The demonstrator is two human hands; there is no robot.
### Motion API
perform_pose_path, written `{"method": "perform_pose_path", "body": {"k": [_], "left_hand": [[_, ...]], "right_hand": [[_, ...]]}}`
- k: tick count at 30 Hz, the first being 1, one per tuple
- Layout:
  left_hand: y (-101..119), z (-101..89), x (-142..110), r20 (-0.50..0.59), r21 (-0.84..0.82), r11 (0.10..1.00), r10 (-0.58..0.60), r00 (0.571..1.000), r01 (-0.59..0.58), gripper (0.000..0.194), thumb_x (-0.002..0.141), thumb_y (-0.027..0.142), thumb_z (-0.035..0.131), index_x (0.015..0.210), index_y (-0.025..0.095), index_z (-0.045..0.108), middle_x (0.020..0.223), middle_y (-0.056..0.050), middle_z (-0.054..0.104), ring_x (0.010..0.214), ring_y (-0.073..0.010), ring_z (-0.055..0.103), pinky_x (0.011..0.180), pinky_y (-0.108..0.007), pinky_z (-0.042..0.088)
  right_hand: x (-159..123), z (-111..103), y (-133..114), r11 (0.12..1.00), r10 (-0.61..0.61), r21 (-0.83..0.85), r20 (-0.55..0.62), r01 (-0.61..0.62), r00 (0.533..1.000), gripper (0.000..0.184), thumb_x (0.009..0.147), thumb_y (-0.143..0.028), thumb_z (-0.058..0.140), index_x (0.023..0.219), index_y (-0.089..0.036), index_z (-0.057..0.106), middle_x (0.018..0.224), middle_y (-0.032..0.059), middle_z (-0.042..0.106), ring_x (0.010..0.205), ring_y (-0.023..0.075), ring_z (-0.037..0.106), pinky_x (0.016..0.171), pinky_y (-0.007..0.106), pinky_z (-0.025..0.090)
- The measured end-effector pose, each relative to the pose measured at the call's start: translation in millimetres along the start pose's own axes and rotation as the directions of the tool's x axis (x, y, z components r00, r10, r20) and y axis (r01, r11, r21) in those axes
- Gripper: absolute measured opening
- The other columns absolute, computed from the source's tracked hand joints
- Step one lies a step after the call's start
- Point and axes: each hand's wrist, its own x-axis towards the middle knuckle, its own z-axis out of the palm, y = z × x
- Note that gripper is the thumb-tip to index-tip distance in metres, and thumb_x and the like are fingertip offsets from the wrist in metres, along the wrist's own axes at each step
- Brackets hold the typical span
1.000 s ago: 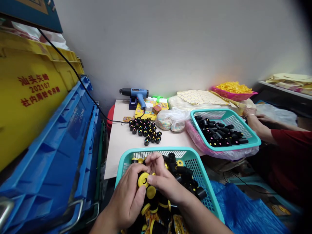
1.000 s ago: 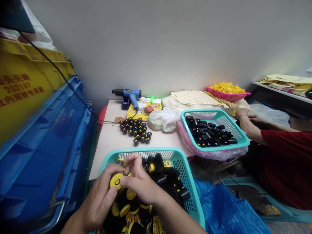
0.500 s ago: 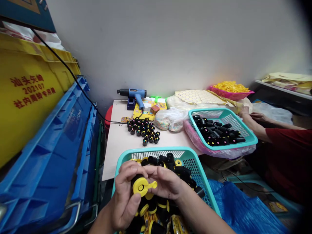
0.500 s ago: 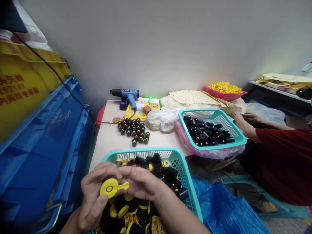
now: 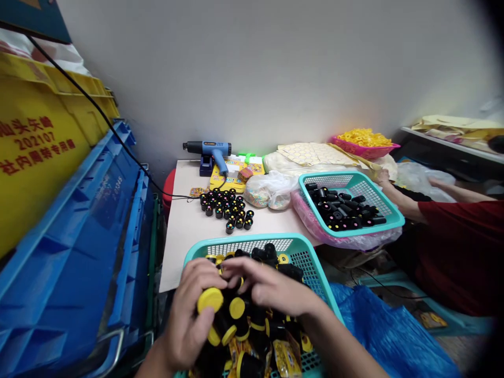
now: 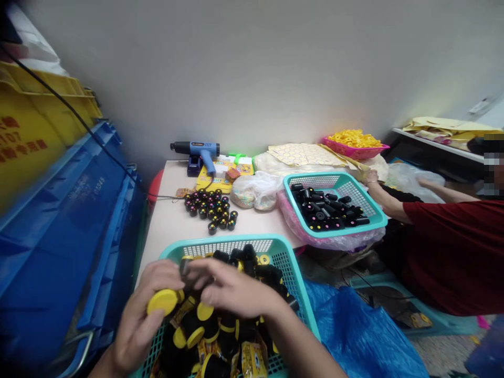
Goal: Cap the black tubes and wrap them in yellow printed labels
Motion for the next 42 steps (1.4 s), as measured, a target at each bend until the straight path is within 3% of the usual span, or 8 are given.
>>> {"method": "perform_pose_path", "body": {"k": [2, 6, 12, 19, 25, 34, 39, 42], "left_hand": [[-3, -6.7, 1, 0.029, -0.016, 0.993, -0.119, 0.992, 0.119, 0.017, 0.09, 0.026, 0.037, 0.09, 0.023, 0.054, 0.087, -0.005, 0.056, 0.085, -0.0215, 0.055, 0.074, -0.035, 0.046], [-4, -3.3, 6, 0.2, 0.125, 0.981, -0.172, 0.965, 0.149, 0.019, 0.088, 0.023, 0.035, 0.076, 0.02, 0.05, 0.075, -0.004, 0.052, 0.072, -0.0194, 0.053, 0.062, -0.032, 0.046], [-1, -1.2, 32, 0.487, 0.298, 0.952, -0.219, 0.845, 0.075, 0.024, 0.083, 0.023, 0.048, 0.102, 0.024, 0.062, 0.107, -0.007, 0.064, 0.108, -0.0262, 0.054, 0.095, -0.045, 0.042], [-136, -25.1, 105, 0.011, 0.403, 0.776, -0.534, 0.846, 0.485, 0.023, 0.08, 0.032, 0.049, 0.089, 0.016, 0.062, 0.095, -0.01, 0.068, 0.093, -0.0255, 0.062, 0.085, -0.039, 0.048], [-198, 10.4, 117, -0.1, 0.426, 0.718, -0.568, 0.817, 0.551, 0.033, 0.071, 0.028, 0.065, 0.1, 0.015, 0.056, 0.1, -0.01, 0.067, 0.093, -0.0229, 0.062, 0.08, -0.032, 0.047], [-171, -2.7, 99, -0.198, 0.358, 0.747, -0.525, 0.828, 0.56, 0.033, 0.073, 0.027, 0.06, 0.104, 0.016, 0.055, 0.106, -0.011, 0.065, 0.099, -0.0245, 0.06, 0.089, -0.036, 0.047], [-95, -31.5, 73, -0.186, 0.269, 0.807, -0.492, 0.851, 0.525, 0.032, 0.073, 0.027, 0.057, 0.103, 0.017, 0.056, 0.111, -0.01, 0.064, 0.102, -0.0235, 0.062, 0.093, -0.037, 0.048], [-42, -34.3, 47, 0.018, -0.006, 0.898, -0.44, 0.898, 0.44, 0.028, 0.082, 0.028, 0.053, 0.108, 0.019, 0.053, 0.115, -0.01, 0.063, 0.106, -0.0235, 0.061, 0.092, -0.037, 0.05]], "right_hand": [[-10, -29, 4, 0.874, 0.213, -0.377, -0.268, -0.306, 0.939, 0.046, 0.095, -0.051, 0.034, 0.119, -0.019, 0.054, 0.112, 0.0093, 0.062, 0.101, 0.02, 0.058, 0.086, 0.031, 0.043], [-15, -66, 37, 0.268, 0.448, -0.631, -0.587, -0.728, 0.674, 0.027, 0.091, -0.022, 0.044, 0.092, -0.009, 0.068, 0.096, 0.0204, 0.068, 0.094, 0.0285, 0.063, 0.081, 0.036, 0.044], [-7, -65, 76, 0.207, 0.541, -0.659, -0.538, -0.723, 0.646, 0.023, 0.075, -0.005, 0.052, 0.09, -0.008, 0.07, 0.097, 0.0214, 0.07, 0.091, 0.0299, 0.066, 0.071, 0.032, 0.045], [-26, -69, 59, 0.282, 0.439, -0.647, -0.57, -0.709, 0.695, 0.013, 0.076, -0.011, 0.053, 0.084, -0.013, 0.063, 0.089, 0.0135, 0.068, 0.084, 0.0232, 0.063, 0.066, 0.028, 0.039], [-41, -73, 30, 0.79, 0.156, -0.393, -0.614, -0.47, 0.774, 0.011, 0.08, -0.027, 0.054, 0.075, -0.019, 0.049, 0.065, -0.0022, 0.054, 0.06, 0.0131, 0.049, 0.056, 0.024, 0.034], [-9, -50, 21, 0.997, 0.072, 0.026, -0.549, -0.07, 0.832, 0.031, 0.076, -0.043, 0.069, 0.074, -0.019, 0.049, 0.084, 0.0029, 0.062, 0.078, 0.0154, 0.059, 0.07, 0.028, 0.045], [18, -21, 13, 0.959, 0.192, 0.27, -0.417, -0.081, 0.889, 0.039, 0.078, -0.048, 0.066, 0.102, -0.018, 0.063, 0.069, -0.0028, 0.059, 0.056, 0.009, 0.052, 0.057, 0.025, 0.042], [27, -3, 4, 0.942, 0.158, 0.331, -0.295, -0.054, 0.942, 0.042, 0.085, -0.047, 0.059, 0.119, -0.022, 0.061, 0.073, -0.0022, 0.06, 0.061, 0.009, 0.054, 0.063, 0.025, 0.044]]}}
